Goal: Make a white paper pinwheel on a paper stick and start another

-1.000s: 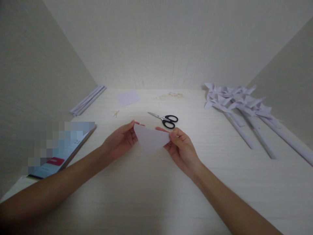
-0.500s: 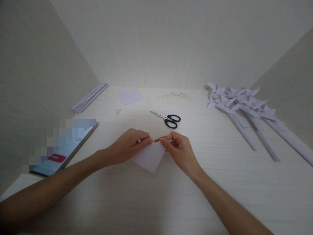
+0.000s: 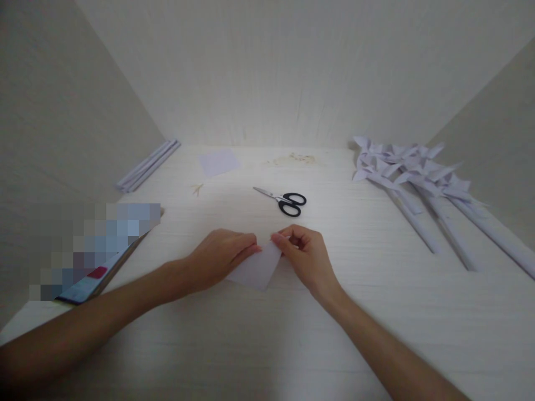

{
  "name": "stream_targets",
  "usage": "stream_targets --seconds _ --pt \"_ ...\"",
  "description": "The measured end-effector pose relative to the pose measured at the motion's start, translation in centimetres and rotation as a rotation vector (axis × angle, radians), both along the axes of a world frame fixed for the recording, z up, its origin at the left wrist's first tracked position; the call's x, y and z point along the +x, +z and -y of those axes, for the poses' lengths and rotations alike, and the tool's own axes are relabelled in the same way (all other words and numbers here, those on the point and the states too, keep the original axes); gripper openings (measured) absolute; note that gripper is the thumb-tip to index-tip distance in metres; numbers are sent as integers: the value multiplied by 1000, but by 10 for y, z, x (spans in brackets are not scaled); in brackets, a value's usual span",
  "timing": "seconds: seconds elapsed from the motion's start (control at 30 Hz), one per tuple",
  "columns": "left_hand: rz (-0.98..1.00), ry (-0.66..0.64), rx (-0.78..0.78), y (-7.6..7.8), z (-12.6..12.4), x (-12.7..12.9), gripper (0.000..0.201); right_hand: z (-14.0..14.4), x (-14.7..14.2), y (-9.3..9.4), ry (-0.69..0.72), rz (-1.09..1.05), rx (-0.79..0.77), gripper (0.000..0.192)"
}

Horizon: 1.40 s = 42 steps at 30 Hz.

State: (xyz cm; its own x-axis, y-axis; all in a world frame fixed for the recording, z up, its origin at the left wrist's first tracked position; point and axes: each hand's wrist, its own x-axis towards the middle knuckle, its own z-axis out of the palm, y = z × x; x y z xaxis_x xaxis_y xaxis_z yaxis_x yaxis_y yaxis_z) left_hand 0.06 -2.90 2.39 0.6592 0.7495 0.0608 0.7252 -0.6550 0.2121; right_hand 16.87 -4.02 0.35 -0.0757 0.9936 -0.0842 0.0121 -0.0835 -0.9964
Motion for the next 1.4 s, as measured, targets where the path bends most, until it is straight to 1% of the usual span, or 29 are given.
stream_targets --seconds 0.17,0.33,0.53,0.7,0.77,0.93,1.1,1.3,1.4 --pt "66 -22 -39 1 -2 -1 42 2 -1 -3 46 -194 -113 29" --pt "114 -23 -127 4 -3 -1 40 4 -3 3 86 -340 -200 28" --pt "164 -44 -191 7 -3 -3 36 5 -1 8 105 -430 -276 28" --pt "260 -118 -271 12 -4 -5 35 7 0 10 145 -487 -317 28" --pt "295 -129 -309 13 -4 -6 36 8 -1 9 149 -488 -323 27" --pt "313 -86 -363 10 -5 -6 33 5 0 8 128 -440 -293 28" --pt "303 -71 -349 6 -8 -4 32 0 6 10 90 -342 -277 30" --pt "307 -65 -312 0 -12 -1 33 -10 13 8 70 -243 -242 31" --pt "322 -54 -305 -5 -14 -3 33 -13 19 9 24 -212 -208 33"
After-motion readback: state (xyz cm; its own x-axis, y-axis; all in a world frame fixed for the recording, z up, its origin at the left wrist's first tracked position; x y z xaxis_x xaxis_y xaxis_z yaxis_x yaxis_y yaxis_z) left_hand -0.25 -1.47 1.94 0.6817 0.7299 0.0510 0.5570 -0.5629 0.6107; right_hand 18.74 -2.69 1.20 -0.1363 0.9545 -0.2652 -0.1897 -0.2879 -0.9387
